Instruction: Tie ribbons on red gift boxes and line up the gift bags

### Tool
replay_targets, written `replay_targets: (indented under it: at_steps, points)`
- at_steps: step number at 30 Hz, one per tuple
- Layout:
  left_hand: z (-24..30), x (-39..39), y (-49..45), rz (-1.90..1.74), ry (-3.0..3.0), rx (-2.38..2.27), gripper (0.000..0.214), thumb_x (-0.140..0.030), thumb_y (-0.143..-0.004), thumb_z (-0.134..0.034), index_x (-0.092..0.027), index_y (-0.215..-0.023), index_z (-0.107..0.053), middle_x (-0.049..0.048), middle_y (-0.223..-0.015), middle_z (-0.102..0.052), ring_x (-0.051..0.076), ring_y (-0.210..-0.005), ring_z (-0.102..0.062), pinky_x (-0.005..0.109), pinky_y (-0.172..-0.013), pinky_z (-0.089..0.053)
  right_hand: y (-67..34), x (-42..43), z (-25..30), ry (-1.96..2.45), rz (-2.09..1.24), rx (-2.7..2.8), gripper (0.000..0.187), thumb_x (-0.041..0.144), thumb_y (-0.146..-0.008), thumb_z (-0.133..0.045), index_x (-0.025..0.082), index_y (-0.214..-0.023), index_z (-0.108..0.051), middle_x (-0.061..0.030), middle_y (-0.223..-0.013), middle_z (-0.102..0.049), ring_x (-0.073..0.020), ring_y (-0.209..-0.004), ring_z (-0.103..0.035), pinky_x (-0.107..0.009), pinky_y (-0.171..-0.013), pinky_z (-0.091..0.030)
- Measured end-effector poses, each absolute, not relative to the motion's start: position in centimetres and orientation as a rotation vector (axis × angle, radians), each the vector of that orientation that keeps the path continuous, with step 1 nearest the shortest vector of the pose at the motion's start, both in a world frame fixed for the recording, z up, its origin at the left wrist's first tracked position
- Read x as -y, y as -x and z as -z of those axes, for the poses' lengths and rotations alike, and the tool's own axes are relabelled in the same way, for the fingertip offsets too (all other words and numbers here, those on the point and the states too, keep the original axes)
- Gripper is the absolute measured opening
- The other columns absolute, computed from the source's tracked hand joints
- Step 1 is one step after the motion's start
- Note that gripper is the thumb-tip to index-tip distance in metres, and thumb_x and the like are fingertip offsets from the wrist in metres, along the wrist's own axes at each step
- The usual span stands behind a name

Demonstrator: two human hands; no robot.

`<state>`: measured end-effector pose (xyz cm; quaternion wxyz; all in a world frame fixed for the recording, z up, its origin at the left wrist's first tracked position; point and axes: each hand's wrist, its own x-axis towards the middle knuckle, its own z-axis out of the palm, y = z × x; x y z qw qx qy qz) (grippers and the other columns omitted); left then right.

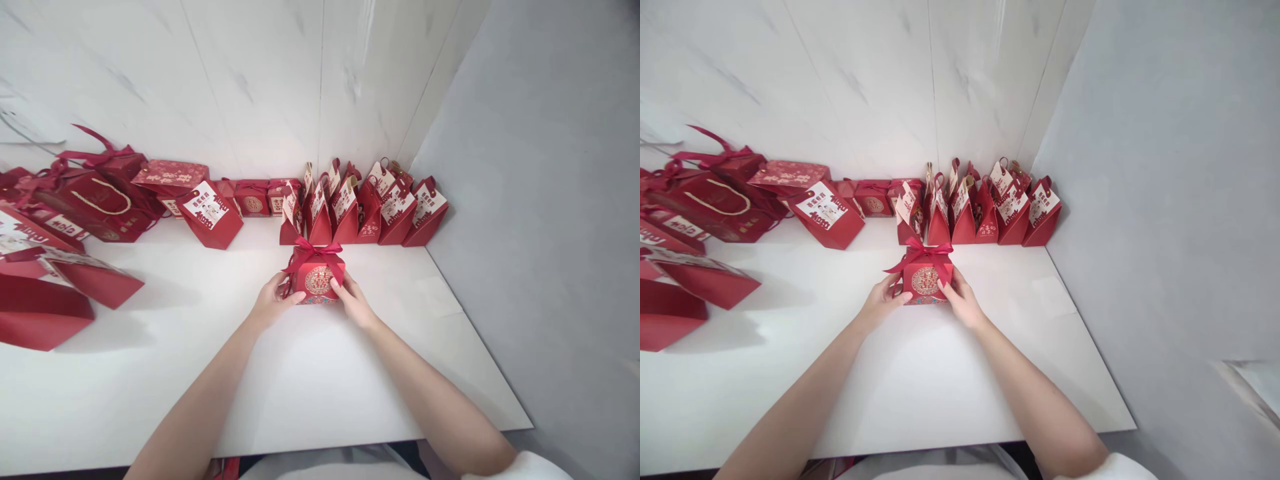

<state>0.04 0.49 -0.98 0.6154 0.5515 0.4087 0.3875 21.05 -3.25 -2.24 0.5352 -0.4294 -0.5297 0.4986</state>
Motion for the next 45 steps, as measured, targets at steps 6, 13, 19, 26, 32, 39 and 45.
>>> replay_targets:
  at_steps: [6,13,19,26,32,39,45]
  points:
    - [1.1,-1.1,0.2,-0.854,-0.988,-1.059,0.067,-0.065,-0.076,-0.068,-0.013,-0.117,-0.066,0.0173,-0.114,-0.072,0.029,-0.098,-0.071,0.044,-0.091,-0.058,-21.0,3.4,2.2,0.923,-1.226,1.315,0.073,0.060,-0.092,-0.053,0.028,-0.154,-0.029,-0.0065,-0.158,-0.038,-0.0261,-0.141,-0.043,-0.045,-0.114,-0.040]
    - [1.3,-1.4,0.6,-0.857,-1.039,-1.093,0.068,-0.069,-0.077,-0.065,-0.012,-0.114,-0.066,0.0181,-0.110,-0.073,0.029,-0.093,-0.073,0.043,-0.087,-0.059,-21.0,3.1,3.2,0.956,-1.264,1.387,0.084,0.065,-0.089,-0.055,0.026,-0.155,-0.021,-0.0106,-0.159,-0.035,-0.0271,-0.132,-0.052,-0.044,-0.107,-0.047]
    - [1.2,-1.2,0.4,-0.872,-1.076,-1.119,0.075,-0.073,-0.072,-0.065,-0.011,-0.114,-0.066,0.0189,-0.113,-0.072,0.029,-0.093,-0.072,0.041,-0.082,-0.060,-21.0,3.0,3.1,0.912,-1.293,1.344,0.089,0.061,-0.084,-0.065,0.026,-0.154,-0.022,-0.0142,-0.158,-0.035,-0.0277,-0.131,-0.053,-0.045,-0.107,-0.047]
    - [0.9,-1.1,0.3,-0.889,-1.125,-1.124,0.076,-0.069,-0.073,-0.067,-0.014,-0.124,-0.059,0.0147,-0.111,-0.071,0.020,-0.078,-0.069,0.035,-0.073,-0.059,-21.7,2.9,2.9,0.880,-1.392,1.257,0.087,0.050,-0.084,-0.071,0.029,-0.154,-0.026,-0.0114,-0.155,-0.041,-0.0292,-0.129,-0.054,-0.047,-0.108,-0.045]
    - [0.9,-0.9,0.1,-0.947,-1.145,-1.097,0.078,-0.063,-0.075,-0.070,-0.023,-0.137,-0.046,0.0124,-0.117,-0.065,0.020,-0.081,-0.070,0.035,-0.072,-0.060,-21.7,3.0,2.8,0.830,-1.386,1.239,0.081,0.047,-0.083,-0.072,0.028,-0.152,-0.033,-0.0111,-0.151,-0.045,-0.0302,-0.130,-0.053,-0.050,-0.109,-0.045]
    - [0.4,0.9,-1.8,-1.250,-1.136,-1.169,0.070,-0.045,-0.075,-0.078,-0.026,-0.135,-0.047,0.0133,-0.143,-0.051,0.024,-0.107,-0.066,0.037,-0.087,-0.058,-20.7,3.2,3.7,0.950,-1.029,1.154,0.104,0.050,-0.076,-0.078,0.032,-0.156,-0.014,-0.0138,-0.158,-0.028,-0.0303,-0.141,-0.039,-0.049,-0.102,-0.053]
    - [0.9,1.6,-2.9,-1.148,-1.173,-0.957,0.098,-0.031,-0.064,-0.087,-0.027,-0.146,-0.035,0.0135,-0.143,-0.051,0.028,-0.114,-0.063,0.039,-0.091,-0.056,-19.7,4.3,3.5,1.024,-0.644,1.434,0.104,0.037,-0.076,-0.081,0.032,-0.157,-0.015,-0.0149,-0.153,-0.030,-0.0321,-0.139,-0.039,-0.050,-0.102,-0.054]
